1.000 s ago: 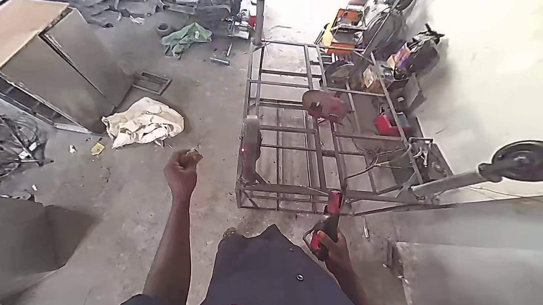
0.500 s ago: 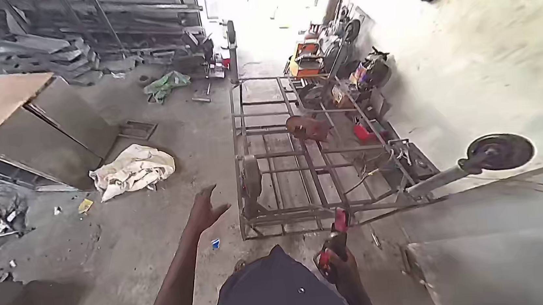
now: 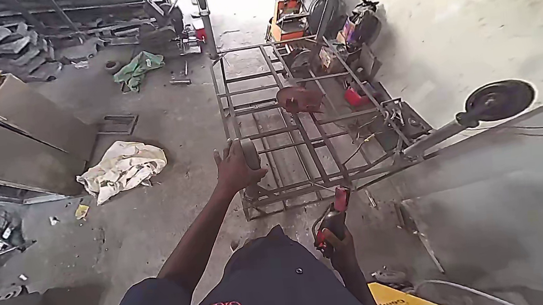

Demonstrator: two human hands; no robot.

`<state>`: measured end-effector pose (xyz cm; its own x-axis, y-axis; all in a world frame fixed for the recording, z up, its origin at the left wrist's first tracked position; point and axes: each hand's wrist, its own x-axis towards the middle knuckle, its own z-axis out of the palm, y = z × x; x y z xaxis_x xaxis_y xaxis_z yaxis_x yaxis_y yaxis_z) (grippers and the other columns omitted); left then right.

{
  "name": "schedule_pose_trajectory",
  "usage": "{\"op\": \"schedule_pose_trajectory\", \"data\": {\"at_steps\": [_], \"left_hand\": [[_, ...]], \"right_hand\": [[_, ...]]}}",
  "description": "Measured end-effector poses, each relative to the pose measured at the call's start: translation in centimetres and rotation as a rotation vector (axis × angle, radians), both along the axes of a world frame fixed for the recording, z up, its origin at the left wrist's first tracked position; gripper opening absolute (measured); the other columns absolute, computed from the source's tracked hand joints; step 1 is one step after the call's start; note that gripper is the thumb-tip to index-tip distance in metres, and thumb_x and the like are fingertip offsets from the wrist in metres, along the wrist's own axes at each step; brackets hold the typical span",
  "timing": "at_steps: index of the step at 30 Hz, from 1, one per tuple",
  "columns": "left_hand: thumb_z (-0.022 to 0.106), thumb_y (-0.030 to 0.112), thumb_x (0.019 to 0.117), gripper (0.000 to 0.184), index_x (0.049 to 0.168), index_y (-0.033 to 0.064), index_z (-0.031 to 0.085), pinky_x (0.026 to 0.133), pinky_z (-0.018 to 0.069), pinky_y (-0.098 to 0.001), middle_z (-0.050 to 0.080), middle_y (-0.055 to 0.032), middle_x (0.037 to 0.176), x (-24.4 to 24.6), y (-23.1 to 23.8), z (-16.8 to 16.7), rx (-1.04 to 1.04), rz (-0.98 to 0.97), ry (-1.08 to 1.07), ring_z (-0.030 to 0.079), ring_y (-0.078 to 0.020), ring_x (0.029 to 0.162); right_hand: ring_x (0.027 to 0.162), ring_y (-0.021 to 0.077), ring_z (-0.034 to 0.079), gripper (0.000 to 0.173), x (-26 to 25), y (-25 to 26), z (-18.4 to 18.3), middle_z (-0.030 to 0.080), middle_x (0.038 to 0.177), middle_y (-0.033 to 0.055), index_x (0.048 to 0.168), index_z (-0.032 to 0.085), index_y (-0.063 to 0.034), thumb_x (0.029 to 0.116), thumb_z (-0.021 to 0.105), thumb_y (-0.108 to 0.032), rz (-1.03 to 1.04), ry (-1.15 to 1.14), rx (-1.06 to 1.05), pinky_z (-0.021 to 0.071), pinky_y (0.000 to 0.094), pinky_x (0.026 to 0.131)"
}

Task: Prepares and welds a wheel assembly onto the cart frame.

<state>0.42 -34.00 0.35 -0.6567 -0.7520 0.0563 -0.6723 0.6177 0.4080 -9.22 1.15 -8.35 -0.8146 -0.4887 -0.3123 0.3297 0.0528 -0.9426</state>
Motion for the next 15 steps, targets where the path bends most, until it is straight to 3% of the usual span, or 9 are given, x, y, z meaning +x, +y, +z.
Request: {"op": "schedule_pose_trajectory", "data": {"at_steps": [3,7,12,15], "left_hand": [[0.081,0.073,0.0585,0.129,0.157,0.0047,0.033,0.119,0.0193,-0.0701,0.047,-0.0148,0.155,0.1,0.2,-0.1,-0.022,-0.008,0.017,0.035,-0.0350,0.150],[0.081,0.073,0.0602,0.129,0.158,0.0041,0.032,0.119,0.0176,-0.0715,0.046,-0.0156,0.156,0.0,0.5,0.0,-0.035,-0.010,0.006,0.035,-0.0353,0.150],[0.074,0.085,0.0552,0.140,0.161,0.0066,0.025,0.120,0.0078,-0.0737,0.044,-0.0124,0.159,0.2,-0.3,0.4,0.026,-0.037,-0.024,0.028,-0.0311,0.154],[0.081,0.084,0.0495,0.148,0.162,0.0086,0.022,0.120,0.0143,-0.0733,0.032,-0.0160,0.165,2.3,-1.5,0.5,0.130,-0.048,0.102,0.022,-0.0364,0.155]], "right_hand": [[0.053,0.0152,0.062,0.068,-0.1,0.8,-0.7,0.066,0.076,0.0060,0.120,0.054,-0.0045,0.0700,0.084,-0.041,0.003,-0.013,-0.004,0.0541,0.0324,0.046],[0.050,0.0142,0.060,0.070,-0.5,1.0,-0.6,0.064,0.073,0.0049,0.118,0.054,-0.0053,0.0687,0.086,-0.042,-0.006,-0.030,0.000,0.0531,0.0317,0.044],[0.050,0.0130,0.058,0.064,-1.2,0.3,0.2,0.062,0.071,0.0037,0.117,0.055,-0.0047,0.0712,0.083,-0.039,0.047,-0.010,0.010,0.0519,0.0309,0.045],[0.051,0.0127,0.059,0.063,-1.9,-0.3,0.6,0.063,0.072,0.0032,0.118,0.053,-0.0051,0.0714,0.082,-0.036,0.081,0.002,0.035,0.0531,0.0313,0.045]]}}
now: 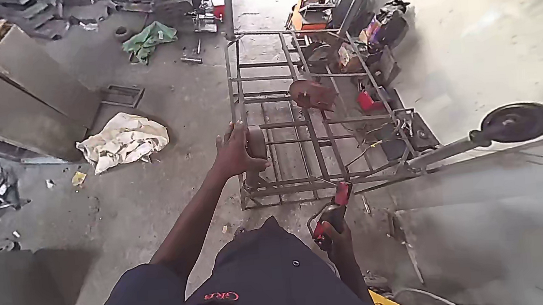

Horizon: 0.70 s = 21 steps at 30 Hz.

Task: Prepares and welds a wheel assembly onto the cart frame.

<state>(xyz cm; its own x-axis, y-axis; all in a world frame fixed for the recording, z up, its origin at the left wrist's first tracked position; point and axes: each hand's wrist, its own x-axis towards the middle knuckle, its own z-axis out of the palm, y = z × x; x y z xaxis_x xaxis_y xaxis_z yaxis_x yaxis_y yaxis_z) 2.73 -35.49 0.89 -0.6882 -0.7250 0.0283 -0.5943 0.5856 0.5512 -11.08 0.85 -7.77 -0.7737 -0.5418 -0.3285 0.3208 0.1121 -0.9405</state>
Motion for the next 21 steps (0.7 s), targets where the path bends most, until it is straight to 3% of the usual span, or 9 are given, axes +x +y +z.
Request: {"op": "schedule_pose_trajectory", "data": {"at_steps": [2,4,7,9,11,14,17,21], "left_hand": [[0.085,0.079,0.0521,0.145,0.163,0.0083,0.023,0.120,0.0218,-0.0696,0.027,-0.0172,0.167,2.3,-0.8,-0.6,0.013,0.019,0.135,0.022,-0.0386,0.155],[0.084,0.072,0.0618,0.125,0.159,0.0109,0.035,0.120,0.0294,-0.0626,0.036,-0.0134,0.164,4.3,-0.7,-1.7,-0.046,0.061,0.237,0.030,-0.0354,0.152],[0.080,0.054,0.0801,0.068,0.129,0.0092,0.064,0.101,0.0481,-0.0593,0.063,-0.0156,0.129,5.6,2.4,-2.3,-0.096,0.205,0.323,0.058,-0.0353,0.122],[0.074,0.052,0.0876,0.051,0.111,0.0068,0.070,0.091,0.0535,-0.0593,0.068,-0.0150,0.112,4.9,5.7,-2.0,-0.080,0.242,0.221,0.066,-0.0345,0.105],[0.072,0.064,0.0840,0.060,0.104,0.0080,0.070,0.073,0.0572,-0.0575,0.071,-0.0114,0.100,3.2,7.9,-2.4,-0.065,0.267,0.101,0.070,-0.0310,0.087],[0.067,0.081,0.0756,0.077,0.106,0.0102,0.065,0.063,0.0548,-0.0569,0.070,-0.0105,0.094,0.5,8.7,-3.3,-0.028,0.340,-0.078,0.070,-0.0315,0.077],[0.065,0.081,0.0778,0.081,0.115,0.0094,0.065,0.066,0.0560,-0.0570,0.072,-0.0127,0.098,-0.8,8.2,-4.5,-0.065,0.346,-0.159,0.072,-0.0334,0.080],[0.069,0.065,0.0825,0.066,0.117,0.0089,0.069,0.068,0.0559,-0.0585,0.074,-0.0126,0.096,-0.8,7.9,-5.7,-0.108,0.307,-0.121,0.072,-0.0341,0.084]], "right_hand": [[0.049,0.0119,0.058,0.062,-0.3,-0.2,0.3,0.061,0.070,0.0022,0.118,0.052,-0.0051,0.0719,0.081,-0.034,0.006,0.005,0.001,0.0525,0.0305,0.044],[0.047,0.0109,0.057,0.059,-0.7,-0.3,0.6,0.061,0.068,0.0013,0.117,0.052,-0.0051,0.0729,0.081,-0.033,0.004,0.011,0.001,0.0521,0.0292,0.043],[0.047,0.0110,0.057,0.060,-1.0,-0.3,0.9,0.061,0.067,0.0015,0.117,0.052,-0.0051,0.0723,0.081,-0.033,0.019,0.018,-0.014,0.0523,0.0290,0.043],[0.048,0.0113,0.058,0.061,-1.1,-0.3,0.9,0.061,0.068,0.0013,0.118,0.051,-0.0052,0.0720,0.082,-0.033,0.024,0.019,-0.024,0.0524,0.0292,0.044],[0.049,0.0119,0.058,0.063,-1.2,-0.3,0.9,0.062,0.069,0.0022,0.119,0.051,-0.0050,0.0716,0.082,-0.033,0.023,0.013,-0.021,0.0530,0.0299,0.044],[0.051,0.0122,0.060,0.065,-1.1,-0.2,0.9,0.063,0.072,0.0029,0.120,0.052,-0.0050,0.0705,0.083,-0.033,0.027,0.005,-0.003,0.0536,0.0304,0.046],[0.049,0.0124,0.059,0.062,-1.1,0.0,1.2,0.062,0.070,0.0028,0.117,0.053,-0.0049,0.0697,0.082,-0.032,0.031,0.003,0.012,0.0531,0.0309,0.044],[0.049,0.0112,0.058,0.063,-1.2,0.2,1.3,0.061,0.069,0.0011,0.117,0.052,-0.0065,0.0685,0.083,-0.034,0.029,-0.012,0.034,0.0526,0.0301,0.044]]}}
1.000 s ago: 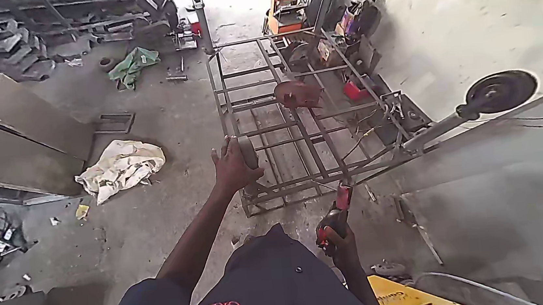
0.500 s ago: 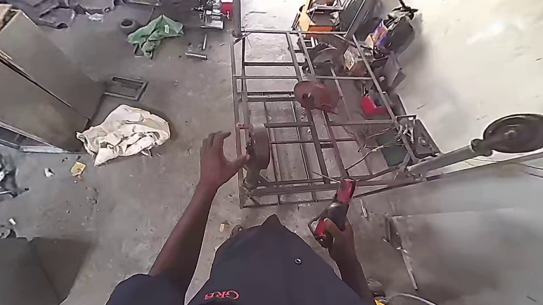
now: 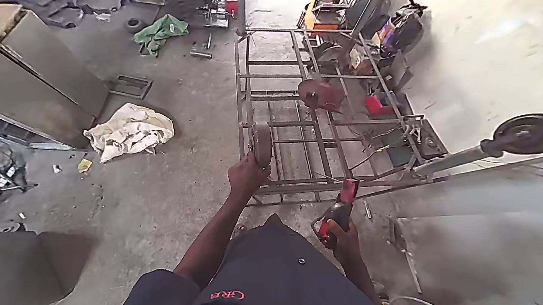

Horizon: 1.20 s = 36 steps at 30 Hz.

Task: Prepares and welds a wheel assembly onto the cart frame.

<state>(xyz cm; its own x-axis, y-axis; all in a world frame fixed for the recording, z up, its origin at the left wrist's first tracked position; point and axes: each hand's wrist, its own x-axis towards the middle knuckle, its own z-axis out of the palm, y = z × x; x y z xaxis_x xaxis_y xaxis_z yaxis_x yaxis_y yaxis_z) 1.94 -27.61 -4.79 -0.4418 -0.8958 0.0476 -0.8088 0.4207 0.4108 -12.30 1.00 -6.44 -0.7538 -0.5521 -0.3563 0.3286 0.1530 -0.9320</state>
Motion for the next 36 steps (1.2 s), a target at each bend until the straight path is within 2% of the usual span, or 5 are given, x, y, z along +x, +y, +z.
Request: {"op": "schedule_pose_trajectory", "data": {"at_steps": [6,8,16,20,36], "left_hand": [[0.068,0.067,0.0794,0.065,0.108,0.0084,0.070,0.063,0.0558,-0.0574,0.074,-0.0115,0.087,-0.2,-0.1,-0.3,-0.064,0.012,-0.003,0.073,-0.0328,0.077],[0.067,0.070,0.0811,0.070,0.115,0.0081,0.067,0.064,0.0559,-0.0579,0.074,-0.0123,0.089,-0.1,0.2,0.2,-0.018,0.015,-0.043,0.073,-0.0341,0.077],[0.077,0.081,0.0620,0.114,0.141,0.0032,0.051,0.094,0.0485,-0.0631,0.059,-0.0205,0.136,2.4,-1.8,2.8,-0.120,-0.076,0.132,0.058,-0.0403,0.122],[0.072,0.090,0.0545,0.134,0.154,0.0061,0.040,0.103,0.0422,-0.0643,0.055,-0.0174,0.146,0.3,-3.4,4.9,-0.098,-0.122,0.023,0.051,-0.0374,0.133],[0.072,0.081,0.0607,0.118,0.149,0.0072,0.047,0.115,0.0310,-0.0640,0.060,-0.0121,0.144,-1.5,-4.6,5.7,-0.142,-0.173,-0.081,0.051,-0.0313,0.139]], "right_hand": [[0.055,0.0122,0.063,0.070,-0.3,0.5,0.1,0.065,0.075,0.0017,0.118,0.055,-0.0060,0.0646,0.087,-0.039,-0.012,0.039,-0.001,0.0563,0.0317,0.050],[0.052,0.0118,0.061,0.068,-0.2,0.8,0.2,0.064,0.073,0.0015,0.117,0.054,-0.0062,0.0655,0.086,-0.038,-0.029,0.033,-0.006,0.0551,0.0310,0.047],[0.049,0.0114,0.058,0.065,0.2,1.8,-0.7,0.062,0.070,0.0013,0.116,0.055,-0.0065,0.0690,0.084,-0.039,-0.047,0.013,-0.036,0.0537,0.0303,0.046],[0.053,0.0126,0.061,0.064,0.3,2.2,-0.5,0.064,0.075,0.0027,0.118,0.055,-0.0051,0.0706,0.082,-0.038,-0.037,0.046,-0.009,0.0550,0.0316,0.048],[0.051,0.0113,0.059,0.061,0.8,3.3,-1.0,0.063,0.072,0.0012,0.116,0.055,-0.0060,0.0692,0.082,-0.035,-0.070,0.012,-0.050,0.0536,0.0298,0.046]]}}
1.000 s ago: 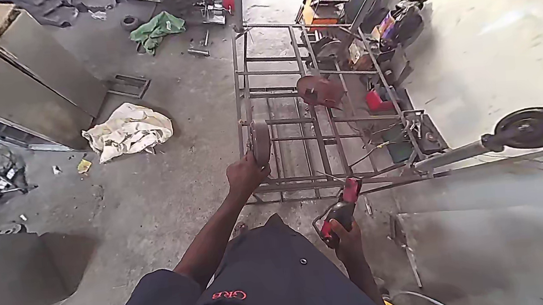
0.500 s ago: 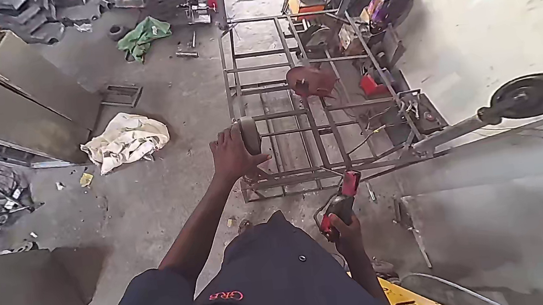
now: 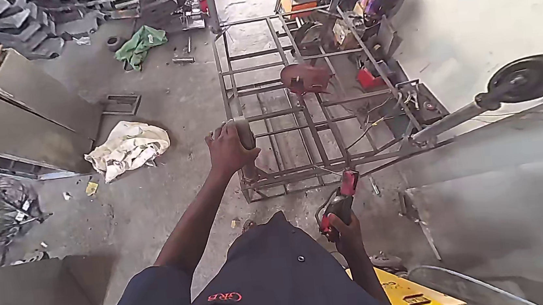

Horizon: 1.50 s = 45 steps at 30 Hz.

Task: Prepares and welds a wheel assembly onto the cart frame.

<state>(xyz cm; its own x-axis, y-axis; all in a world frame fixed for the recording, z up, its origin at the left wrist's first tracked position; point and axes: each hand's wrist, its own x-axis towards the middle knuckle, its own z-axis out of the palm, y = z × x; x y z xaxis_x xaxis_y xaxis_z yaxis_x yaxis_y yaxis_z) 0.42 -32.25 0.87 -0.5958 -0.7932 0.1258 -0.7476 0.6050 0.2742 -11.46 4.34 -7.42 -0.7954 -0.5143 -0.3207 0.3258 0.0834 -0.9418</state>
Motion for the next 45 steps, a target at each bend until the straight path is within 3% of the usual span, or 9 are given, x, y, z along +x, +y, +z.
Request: {"op": "schedule_pose_trajectory", "data": {"at_steps": [3,7,11,16,22,25,29,35,45], "left_hand": [[0.072,0.085,0.0584,0.123,0.151,0.0083,0.046,0.115,0.0287,-0.0669,0.057,-0.0109,0.148,0.5,-0.4,0.6,0.044,-0.035,-0.021,0.046,-0.0316,0.143],[0.082,0.081,0.0554,0.134,0.161,0.0147,0.032,0.114,0.0280,-0.0718,0.033,-0.0081,0.166,3.2,-3.6,1.6,0.186,-0.089,0.011,0.024,-0.0357,0.155],[0.090,0.057,0.0666,0.115,0.158,0.0129,0.037,0.110,0.0357,-0.0709,0.041,-0.0151,0.160,7.3,-6.0,2.5,0.178,-0.071,0.127,0.033,-0.0421,0.149],[0.077,0.033,0.0910,0.062,0.145,0.0123,0.055,0.109,0.0425,-0.0632,0.055,-0.0154,0.147,9.4,-6.8,2.5,0.188,-0.105,0.217,0.050,-0.0390,0.136],[0.059,0.041,0.1032,0.045,0.135,0.0097,0.065,0.108,0.0458,-0.0579,0.067,-0.0134,0.131,6.0,-6.3,4.8,0.185,-0.291,0.159,0.062,-0.0326,0.125],[0.051,0.061,0.1010,0.067,0.143,0.0081,0.057,0.102,0.0486,-0.0623,0.067,-0.0171,0.130,2.4,-5.9,6.0,0.316,-0.279,-0.013,0.065,-0.0354,0.120],[0.057,0.069,0.0933,0.065,0.119,0.0088,0.064,0.082,0.0533,-0.0642,0.069,-0.0154,0.102,-1.3,-6.1,5.3,0.360,-0.235,-0.118,0.068,-0.0357,0.098],[0.077,0.056,0.0817,0.084,0.148,0.0123,0.048,0.088,0.0541,-0.0636,0.070,-0.0174,0.110,-2.4,-5.5,5.4,0.323,-0.198,-0.050,0.069,-0.0378,0.103],[0.078,0.050,0.0814,0.078,0.145,0.0146,0.050,0.087,0.0538,-0.0626,0.071,-0.0175,0.107,-2.0,-4.6,5.9,0.308,-0.238,-0.054,0.069,-0.0379,0.100]], "right_hand": [[0.050,0.0124,0.059,0.057,0.1,-0.2,0.2,0.062,0.070,0.0018,0.114,0.055,-0.0056,0.0708,0.081,-0.033,0.020,0.003,0.016,0.0538,0.0307,0.046],[0.050,0.0120,0.058,0.063,-0.5,-0.1,0.2,0.062,0.072,0.0023,0.119,0.054,-0.0065,0.0717,0.083,-0.036,0.062,0.014,-0.013,0.0531,0.0311,0.045],[0.049,0.0114,0.058,0.067,-0.8,0.1,0.5,0.062,0.072,0.0015,0.121,0.052,-0.0080,0.0705,0.084,-0.038,0.078,0.027,-0.008,0.0529,0.0305,0.044],[0.051,0.0115,0.060,0.061,-1.7,-0.2,1.0,0.063,0.072,0.0017,0.121,0.053,-0.0063,0.0725,0.081,-0.032,0.090,0.060,0.002,0.0544,0.0305,0.046],[0.052,0.0134,0.061,0.072,-1.8,-0.9,2.1,0.065,0.074,0.0041,0.121,0.052,-0.0036,0.0682,0.086,-0.039,0.168,0.115,0.015,0.0552,0.0315,0.047],[0.051,0.0144,0.061,0.072,-1.7,-1.0,2.2,0.065,0.074,0.0052,0.120,0.053,-0.0033,0.0673,0.088,-0.038,0.221,0.124,0.019,0.0542,0.0317,0.045],[0.050,0.0163,0.061,0.065,-1.6,-0.7,2.2,0.065,0.071,0.0067,0.116,0.055,-0.0010,0.0678,0.087,-0.030,0.268,0.166,0.024,0.0542,0.0326,0.045],[0.051,0.0159,0.061,0.066,-1.2,0.2,2.8,0.065,0.069,0.0057,0.114,0.057,-0.0011,0.0659,0.088,-0.034,0.332,0.201,0.077,0.0538,0.0318,0.045],[0.068,0.0106,0.066,0.076,-0.8,-2.1,3.5,0.070,0.085,0.0017,0.121,0.059,-0.0030,0.0662,0.093,-0.044,0.628,0.496,0.043,0.0599,0.0318,0.062]]}}
